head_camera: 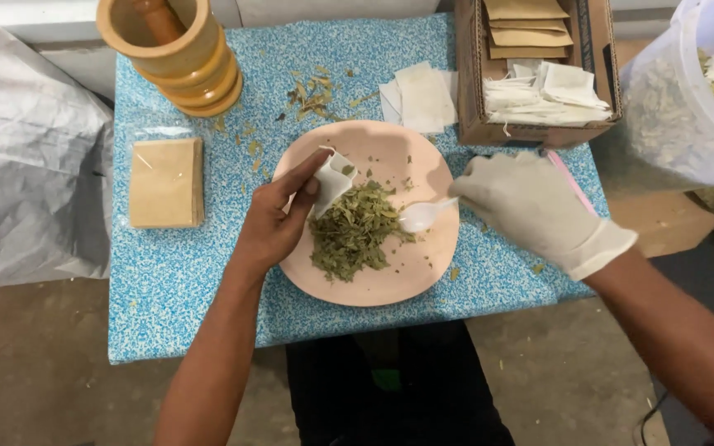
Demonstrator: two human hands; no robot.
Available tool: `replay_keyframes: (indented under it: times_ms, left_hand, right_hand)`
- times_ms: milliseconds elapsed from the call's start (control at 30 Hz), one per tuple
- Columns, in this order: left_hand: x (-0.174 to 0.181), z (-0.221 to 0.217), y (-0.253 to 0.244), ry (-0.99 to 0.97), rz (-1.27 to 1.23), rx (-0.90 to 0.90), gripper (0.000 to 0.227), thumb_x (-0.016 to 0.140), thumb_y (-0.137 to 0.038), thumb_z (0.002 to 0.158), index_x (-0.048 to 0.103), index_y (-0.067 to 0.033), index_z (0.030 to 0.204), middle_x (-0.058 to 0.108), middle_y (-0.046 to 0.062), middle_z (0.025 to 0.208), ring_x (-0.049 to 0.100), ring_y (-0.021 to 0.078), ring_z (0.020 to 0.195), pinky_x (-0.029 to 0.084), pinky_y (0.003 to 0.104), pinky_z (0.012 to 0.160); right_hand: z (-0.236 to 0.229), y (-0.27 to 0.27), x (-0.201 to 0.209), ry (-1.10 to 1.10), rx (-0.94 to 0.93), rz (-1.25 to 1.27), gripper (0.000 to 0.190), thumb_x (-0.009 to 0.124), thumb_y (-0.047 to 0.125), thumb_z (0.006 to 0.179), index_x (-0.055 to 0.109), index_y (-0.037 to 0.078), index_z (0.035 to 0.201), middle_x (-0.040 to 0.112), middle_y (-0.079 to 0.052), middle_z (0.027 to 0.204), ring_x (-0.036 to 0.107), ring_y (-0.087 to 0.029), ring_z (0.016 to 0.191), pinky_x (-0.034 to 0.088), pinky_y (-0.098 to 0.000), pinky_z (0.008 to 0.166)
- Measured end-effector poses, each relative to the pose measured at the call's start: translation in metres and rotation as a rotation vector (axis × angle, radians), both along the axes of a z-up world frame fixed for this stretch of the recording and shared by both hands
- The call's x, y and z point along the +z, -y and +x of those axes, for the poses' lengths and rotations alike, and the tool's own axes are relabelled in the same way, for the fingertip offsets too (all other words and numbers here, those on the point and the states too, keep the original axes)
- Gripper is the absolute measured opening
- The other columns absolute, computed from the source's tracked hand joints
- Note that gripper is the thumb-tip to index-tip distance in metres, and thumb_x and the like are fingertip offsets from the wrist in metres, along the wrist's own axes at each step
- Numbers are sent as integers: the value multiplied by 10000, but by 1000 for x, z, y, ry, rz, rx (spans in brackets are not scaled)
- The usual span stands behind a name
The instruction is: The person scoops dried green leaves from a pink plate into small white filter bags using a plastic spoon. After filling, the person weighs each bag on a digital scale and seals it with a pink handheld sealer. The process is repeated for multiple bags.
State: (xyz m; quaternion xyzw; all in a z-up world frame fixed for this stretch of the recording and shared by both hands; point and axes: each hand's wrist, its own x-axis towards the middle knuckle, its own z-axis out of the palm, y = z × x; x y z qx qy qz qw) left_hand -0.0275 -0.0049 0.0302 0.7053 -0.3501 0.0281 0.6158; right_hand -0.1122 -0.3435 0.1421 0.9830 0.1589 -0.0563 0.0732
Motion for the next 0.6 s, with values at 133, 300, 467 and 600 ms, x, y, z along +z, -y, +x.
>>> replay_keyframes:
  times_ms: [133, 300, 467, 600]
  left_hand:
    - [-1, 3, 1, 22, -3, -20, 470, 544, 23, 1161, 633, -63, 1614, 809, 246, 1301, 769, 431, 1240, 630, 548, 1006]
    - [5, 1, 3, 13, -17, -45, 453, 540, 24, 1168, 610, -45, 1611, 786, 247, 1349, 734, 469, 1290, 619, 623, 1041]
    - [10, -1, 2, 4, 47, -49, 472, 546, 11, 1163, 607, -73, 1623, 793, 270, 1276, 741, 498, 1245, 628, 658, 993]
    - [11, -3, -1, -86, 238, -79, 449, 510, -182, 1189, 563, -135, 1632, 610, 173, 1659, 554, 380, 1592, 483, 506, 1298]
  right_hand:
    - [9, 0, -42, 41, 110, 96, 90, 681, 234, 1085, 770, 240, 1098, 714, -8, 909, 736, -240, 647, 658, -425, 619]
    - [10, 0, -32, -74, -24, 200, 120, 650, 299, 1092, 757, 247, 1103, 748, -68, 1068, 804, -366, 807, 681, -519, 739]
    - [9, 4, -1, -102, -104, 270, 170, 649, 284, 1120, 810, 237, 1150, 817, -34, 1193, 817, -303, 1041, 663, -474, 874]
    - [12, 24, 5, 42, 9, 317, 260, 664, 252, 1098, 804, 204, 1311, 753, -11, 1161, 720, -260, 950, 561, -504, 642]
